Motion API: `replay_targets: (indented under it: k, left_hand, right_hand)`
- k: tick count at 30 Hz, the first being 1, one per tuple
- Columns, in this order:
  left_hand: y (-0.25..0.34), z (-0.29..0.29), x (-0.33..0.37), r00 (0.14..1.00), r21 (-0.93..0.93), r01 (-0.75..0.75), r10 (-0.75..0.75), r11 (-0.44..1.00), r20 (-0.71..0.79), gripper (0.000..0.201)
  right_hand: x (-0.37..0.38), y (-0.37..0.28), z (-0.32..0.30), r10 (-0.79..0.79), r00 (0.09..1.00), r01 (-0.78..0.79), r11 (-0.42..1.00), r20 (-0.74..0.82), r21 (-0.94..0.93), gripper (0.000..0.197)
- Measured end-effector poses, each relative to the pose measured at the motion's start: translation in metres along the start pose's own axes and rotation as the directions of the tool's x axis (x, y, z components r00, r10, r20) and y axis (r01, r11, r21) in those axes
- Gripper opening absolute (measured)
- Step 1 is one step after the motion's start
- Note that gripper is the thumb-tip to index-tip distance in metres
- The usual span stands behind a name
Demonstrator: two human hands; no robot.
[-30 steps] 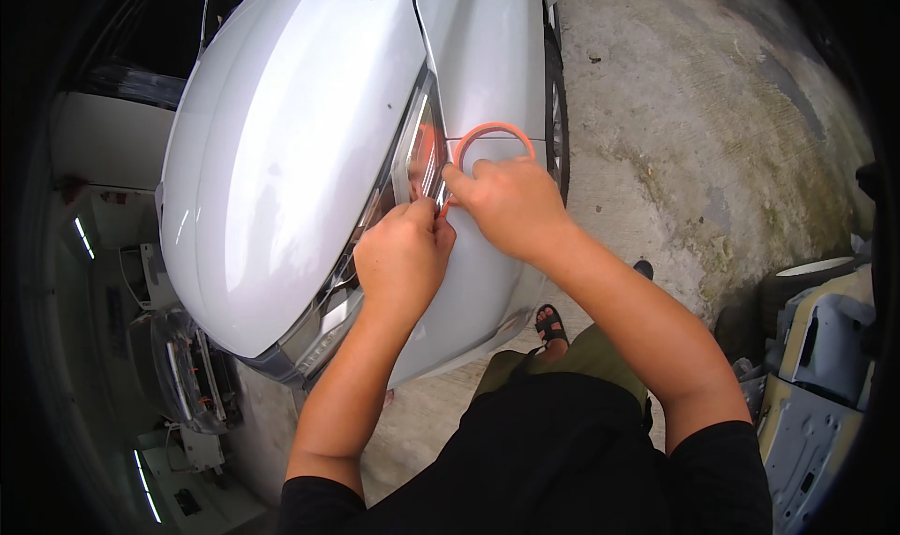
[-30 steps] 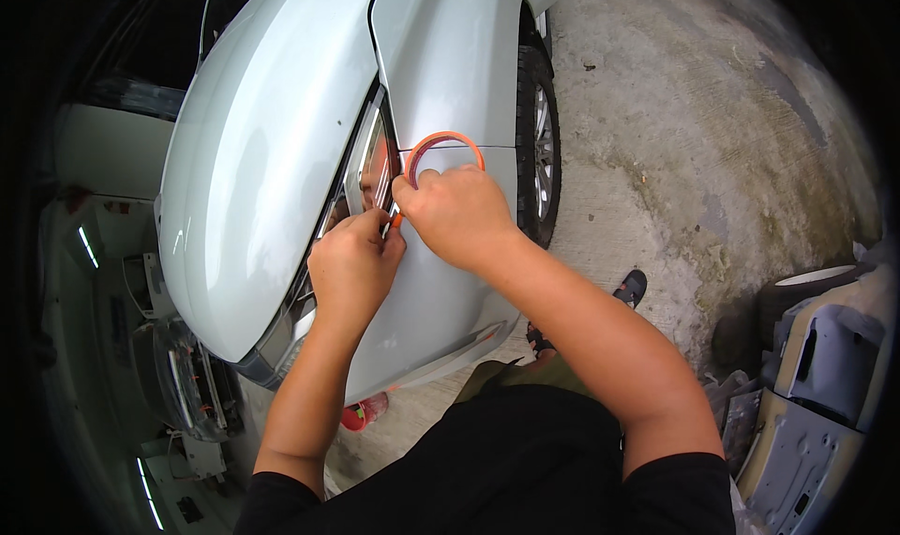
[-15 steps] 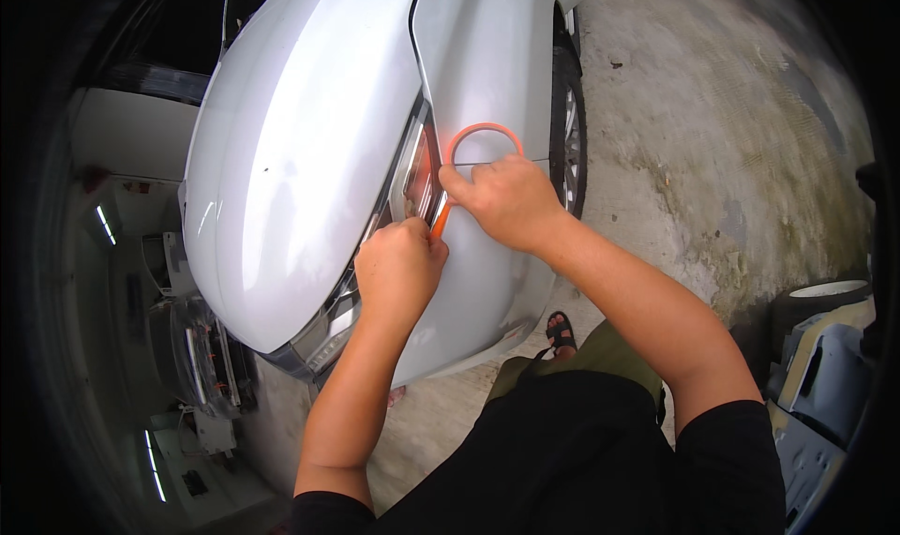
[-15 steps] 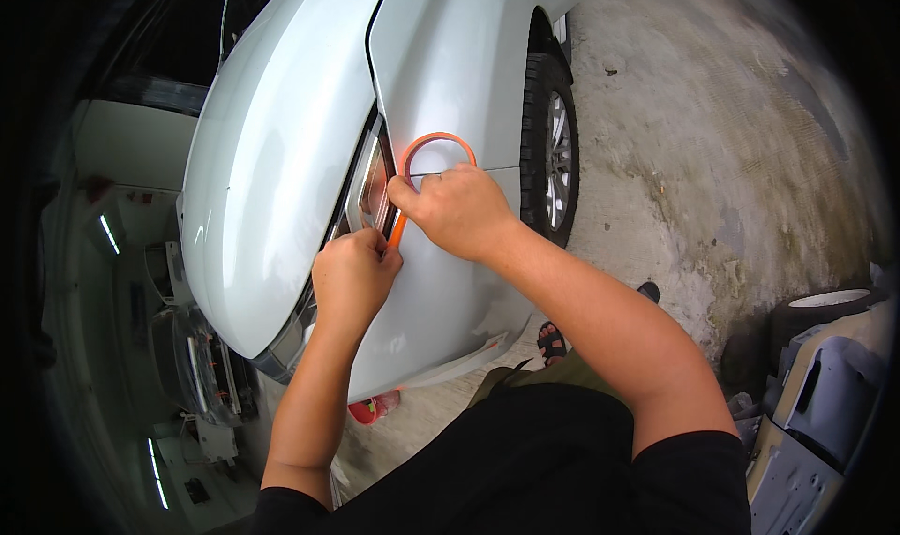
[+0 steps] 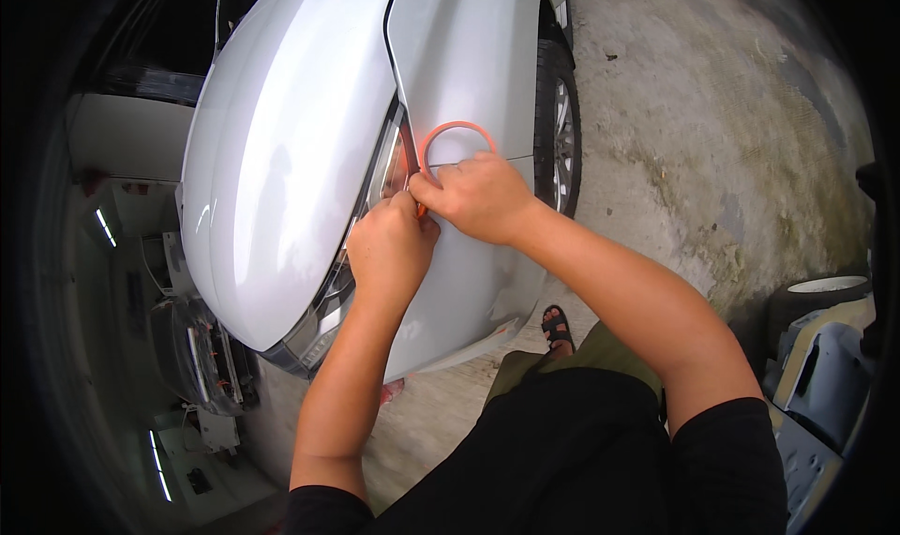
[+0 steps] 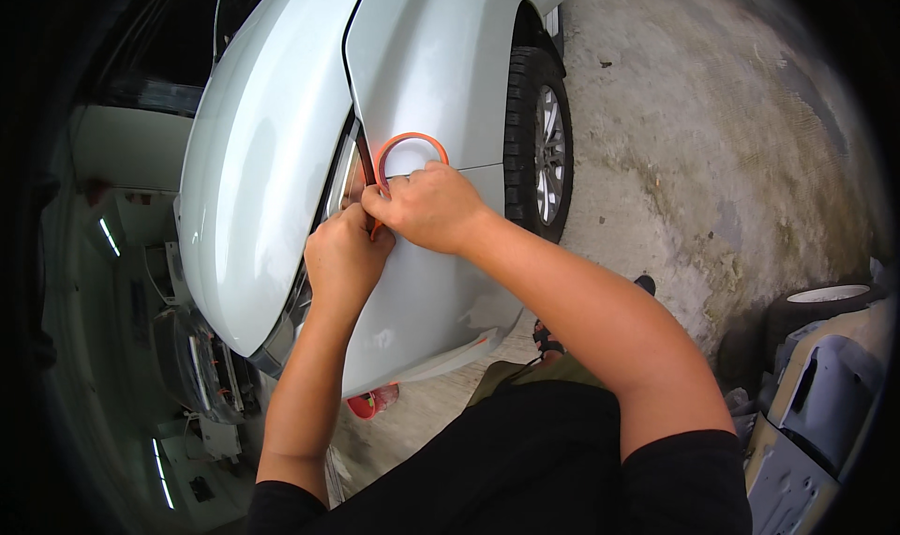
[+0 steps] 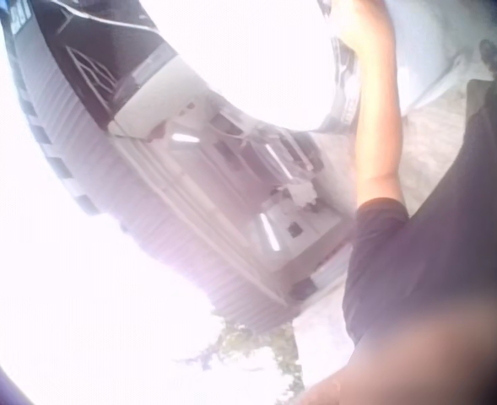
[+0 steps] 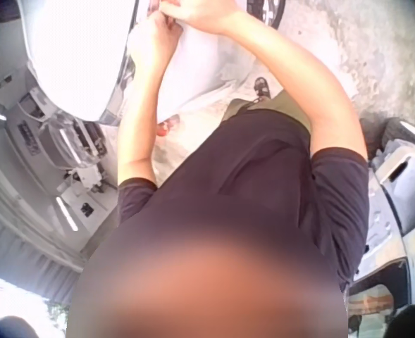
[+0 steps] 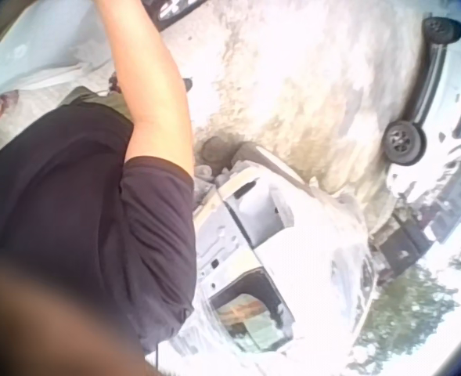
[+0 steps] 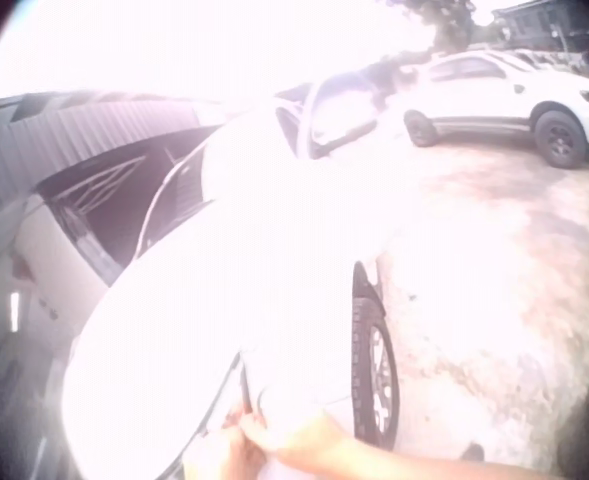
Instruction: The person applies orange masking tape along the front bumper and headlight edges of a white car. They press the tape into crevices and smooth it along contours, working around the grille and wheel arch.
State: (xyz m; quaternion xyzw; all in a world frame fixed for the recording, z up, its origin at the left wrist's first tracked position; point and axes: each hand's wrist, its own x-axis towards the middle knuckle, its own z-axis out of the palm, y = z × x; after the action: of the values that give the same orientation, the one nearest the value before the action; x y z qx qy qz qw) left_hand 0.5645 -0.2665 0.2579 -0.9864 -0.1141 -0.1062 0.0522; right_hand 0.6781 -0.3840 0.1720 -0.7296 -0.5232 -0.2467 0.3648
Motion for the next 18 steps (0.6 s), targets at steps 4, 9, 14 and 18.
replay_targets:
  k: [4,9,14,18]
  left_hand:
    - [0.003,-0.005,0.003,0.997,-0.008,0.034,-0.033,0.999,0.071,0.016]
    - [0.004,-0.006,0.013,0.998,-0.008,0.013,-0.012,1.0,0.066,0.02]
    - [0.005,0.007,0.01,0.999,0.01,-0.01,0.01,1.0,-0.045,0.021]
    - [0.002,0.014,0.001,0.993,0.02,-0.027,0.029,0.999,-0.116,0.022]
  right_hand:
    - [-0.002,0.002,0.0,-0.02,1.0,0.02,1.0,0.006,-0.011,0.016]
    - [0.003,-0.003,-0.003,0.06,0.998,-0.061,0.998,0.037,0.008,0.011]
    - [0.003,0.002,-0.021,0.131,0.96,-0.174,0.971,0.248,0.161,0.012]
    - [-0.001,-0.007,-0.023,0.199,0.94,-0.237,0.965,0.277,0.113,0.012]
